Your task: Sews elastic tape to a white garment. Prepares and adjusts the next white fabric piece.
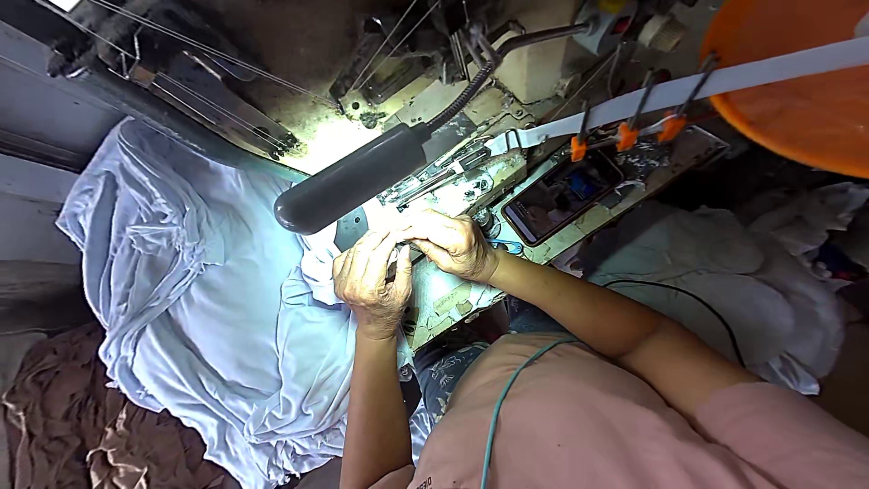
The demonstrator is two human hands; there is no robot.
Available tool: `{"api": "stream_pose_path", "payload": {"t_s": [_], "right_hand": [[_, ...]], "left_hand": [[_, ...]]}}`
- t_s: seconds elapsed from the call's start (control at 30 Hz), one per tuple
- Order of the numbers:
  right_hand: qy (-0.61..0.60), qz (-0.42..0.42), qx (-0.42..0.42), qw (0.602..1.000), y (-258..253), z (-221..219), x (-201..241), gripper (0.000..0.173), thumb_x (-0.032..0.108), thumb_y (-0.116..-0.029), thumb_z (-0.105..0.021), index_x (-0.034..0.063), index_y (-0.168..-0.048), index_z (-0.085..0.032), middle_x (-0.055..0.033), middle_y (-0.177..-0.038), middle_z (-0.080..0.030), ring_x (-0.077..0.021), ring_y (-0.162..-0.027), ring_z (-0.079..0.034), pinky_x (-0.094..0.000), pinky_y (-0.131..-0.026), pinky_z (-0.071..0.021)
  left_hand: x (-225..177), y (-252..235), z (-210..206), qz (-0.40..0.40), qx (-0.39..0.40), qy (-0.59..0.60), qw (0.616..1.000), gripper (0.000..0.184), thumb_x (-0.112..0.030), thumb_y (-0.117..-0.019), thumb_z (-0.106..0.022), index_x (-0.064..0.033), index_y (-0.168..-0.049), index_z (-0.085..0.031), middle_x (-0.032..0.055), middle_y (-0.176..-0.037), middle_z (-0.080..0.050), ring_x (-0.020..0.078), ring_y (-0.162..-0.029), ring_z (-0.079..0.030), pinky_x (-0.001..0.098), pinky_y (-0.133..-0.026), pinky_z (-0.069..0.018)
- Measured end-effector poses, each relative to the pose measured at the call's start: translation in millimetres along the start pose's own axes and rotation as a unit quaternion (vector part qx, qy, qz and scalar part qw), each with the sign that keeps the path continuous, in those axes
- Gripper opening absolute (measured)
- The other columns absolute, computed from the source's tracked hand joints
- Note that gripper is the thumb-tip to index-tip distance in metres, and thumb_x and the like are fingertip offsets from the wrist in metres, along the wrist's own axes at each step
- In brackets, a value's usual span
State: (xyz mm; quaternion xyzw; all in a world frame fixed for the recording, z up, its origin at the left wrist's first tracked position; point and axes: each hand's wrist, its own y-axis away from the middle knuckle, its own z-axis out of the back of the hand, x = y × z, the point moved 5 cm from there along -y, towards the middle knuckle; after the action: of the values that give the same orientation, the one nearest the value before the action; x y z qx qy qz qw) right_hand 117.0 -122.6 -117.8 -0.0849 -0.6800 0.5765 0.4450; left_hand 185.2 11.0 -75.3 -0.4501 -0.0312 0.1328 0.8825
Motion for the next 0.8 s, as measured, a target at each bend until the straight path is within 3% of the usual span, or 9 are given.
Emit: {"api": "stream_pose_path", "payload": {"t_s": [0.13, 0.37, 0.8], "right_hand": [[0.003, -0.001, -0.004, 1.0, -0.6, 0.1, 0.6, 0.015, -0.002, -0.0882, -0.065, -0.005, -0.096, -0.077, -0.0189, -0.1, -0.075, -0.0233, -0.095, -0.074, -0.0314, -0.08, -0.0601], [-0.011, 0.013, 0.003, 1.0, -4.2, 0.4, -0.3, 0.015, -0.003, -0.0908, -0.063, -0.0063, -0.097, -0.077, -0.0201, -0.1, -0.076, -0.0248, -0.097, -0.074, -0.033, -0.084, -0.0596], [-0.028, 0.008, 0.003, 1.0, -4.8, 0.5, -0.4, 0.015, -0.005, -0.0908, -0.062, -0.0067, -0.096, -0.076, -0.02, -0.1, -0.075, -0.0248, -0.097, -0.074, -0.0331, -0.084, -0.0596]], "left_hand": [[1.4, -0.2, 1.1, 0.005, -0.004, 0.019, 1.0, 0.022, -0.017, -0.0979, -0.062, -0.0014, -0.099, -0.078, 0.016, -0.107, -0.077, 0.0245, -0.103, -0.072, 0.0372, -0.091, -0.0504], [-0.2, -1.4, 1.2, 0.019, -0.007, 0.019, 1.0, 0.018, -0.012, -0.096, -0.065, -0.0021, -0.098, -0.079, 0.0145, -0.106, -0.077, 0.0234, -0.103, -0.073, 0.0366, -0.09, -0.0512], [-0.4, -3.6, 4.3, 0.019, 0.026, 0.031, 0.999, 0.024, -0.016, -0.1001, -0.058, -0.0029, -0.102, -0.079, 0.015, -0.11, -0.076, 0.025, -0.107, -0.071, 0.0388, -0.094, -0.05]]}}
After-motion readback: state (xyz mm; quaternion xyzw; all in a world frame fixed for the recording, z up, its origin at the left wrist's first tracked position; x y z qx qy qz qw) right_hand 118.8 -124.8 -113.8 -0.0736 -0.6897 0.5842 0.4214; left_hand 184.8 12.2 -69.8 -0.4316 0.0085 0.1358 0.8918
